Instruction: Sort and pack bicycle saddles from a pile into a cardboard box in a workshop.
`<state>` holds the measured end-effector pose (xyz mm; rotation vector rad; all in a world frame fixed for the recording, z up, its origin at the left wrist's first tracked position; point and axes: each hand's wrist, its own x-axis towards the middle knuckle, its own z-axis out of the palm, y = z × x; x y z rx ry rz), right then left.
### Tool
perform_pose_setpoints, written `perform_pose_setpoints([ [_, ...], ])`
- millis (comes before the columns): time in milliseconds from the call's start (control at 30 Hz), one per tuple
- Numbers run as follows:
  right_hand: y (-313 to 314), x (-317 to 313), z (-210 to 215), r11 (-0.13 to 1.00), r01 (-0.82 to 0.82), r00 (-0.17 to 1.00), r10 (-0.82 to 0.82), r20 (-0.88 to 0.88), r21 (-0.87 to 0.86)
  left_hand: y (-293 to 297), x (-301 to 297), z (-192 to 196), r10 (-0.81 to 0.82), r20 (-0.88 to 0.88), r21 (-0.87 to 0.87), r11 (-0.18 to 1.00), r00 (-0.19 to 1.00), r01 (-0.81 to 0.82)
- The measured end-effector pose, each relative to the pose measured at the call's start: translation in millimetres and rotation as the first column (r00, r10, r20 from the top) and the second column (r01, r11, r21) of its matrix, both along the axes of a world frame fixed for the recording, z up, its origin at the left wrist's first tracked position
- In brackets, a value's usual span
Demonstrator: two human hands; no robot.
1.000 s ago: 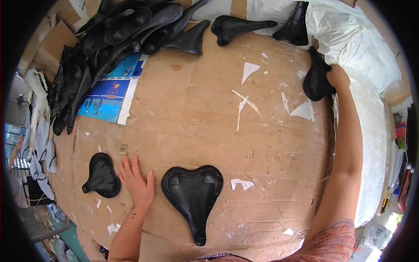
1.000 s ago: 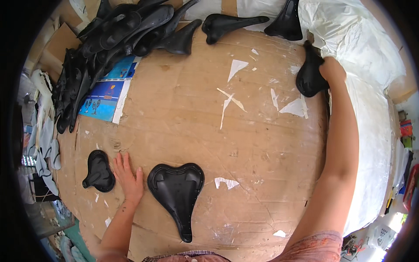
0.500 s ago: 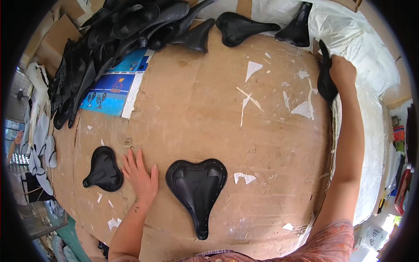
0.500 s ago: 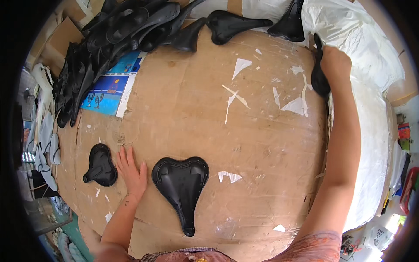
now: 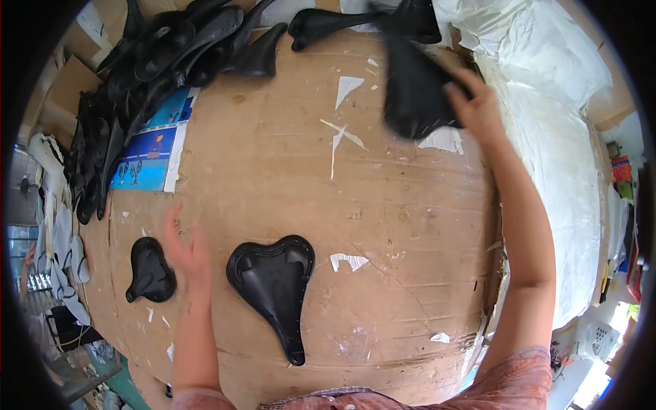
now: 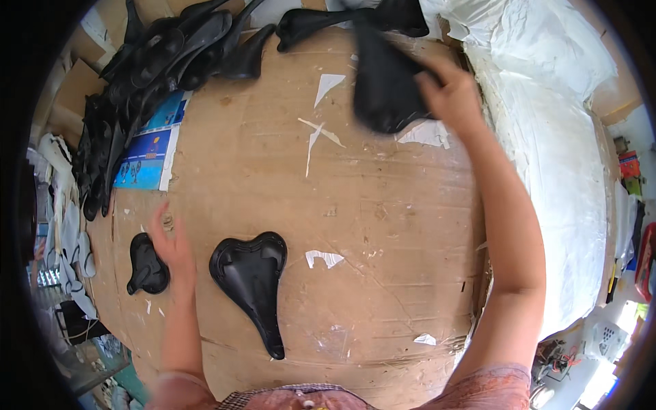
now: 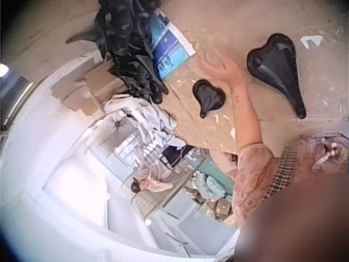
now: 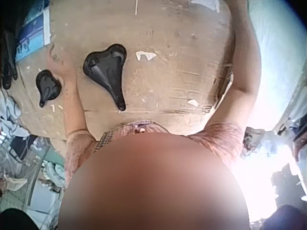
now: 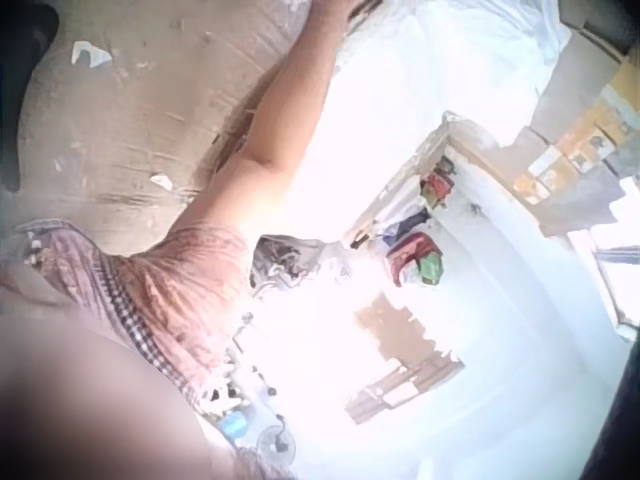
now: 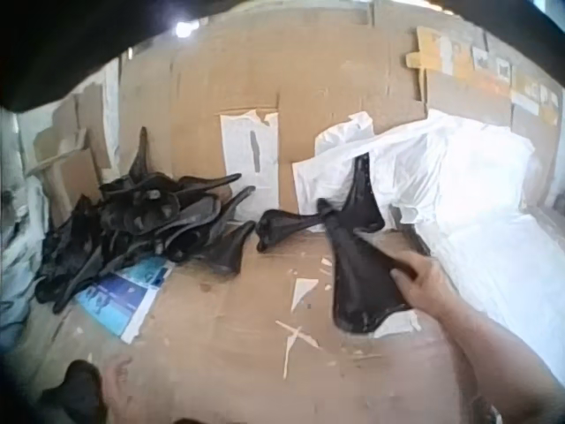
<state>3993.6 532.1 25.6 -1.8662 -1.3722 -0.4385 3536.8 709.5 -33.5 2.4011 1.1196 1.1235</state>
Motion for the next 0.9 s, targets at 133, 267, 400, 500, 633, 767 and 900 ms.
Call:
perform_pose_setpoints([
  [133, -10.9, 82.9, 2.6, 0.596, 0.725, 0.689, -0.617, 0.380, -0.347, 90.3, 155.2, 5.0, -0.297, 0.129, 0.106, 0.953, 0.946, 0.285],
  [267, 19.2, 140.4, 3.8, 0.694, 0.621, 0.721, -0.322, 0.613, -0.366, 177.5, 308.9, -3.1, -0.344, -0.070, 0.274, 0.896, 0.937, 0.349],
  [400, 35.8, 99.7, 12.9, 0.796, 0.488, 0.742, -0.163, 0.650, -0.357, 133.0, 365.7, -10.2, -0.194, -0.474, -0.128, 0.980, 0.859, 0.150],
  [500, 26.0, 83.3, 16.6, 0.869, 0.399, 0.804, -0.178, 0.567, -0.294, 145.3, 377.9, -21.4, -0.098, -0.346, 0.142, 0.978, 0.933, 0.156],
  [633, 13.1, 53.1, 25.1, 0.888, 0.356, 0.836, -0.163, 0.524, -0.290, 98.3, 365.8, -21.9, -0.191, -0.328, 0.164, 0.953, 0.925, 0.255],
  [767, 42.5, -15.2, 29.1, 0.940, -0.057, 0.945, 0.159, 0.285, -0.337, 78.8, 283.1, 26.0, -0.357, -0.139, -0.161, 0.928, 0.923, 0.335],
  [900, 64.3, -69.7, 46.9, 0.884, -0.421, 0.893, 0.443, 0.078, -0.203, 88.1, 137.6, 46.6, -0.544, -0.137, -0.208, 0.833, 0.828, 0.513],
])
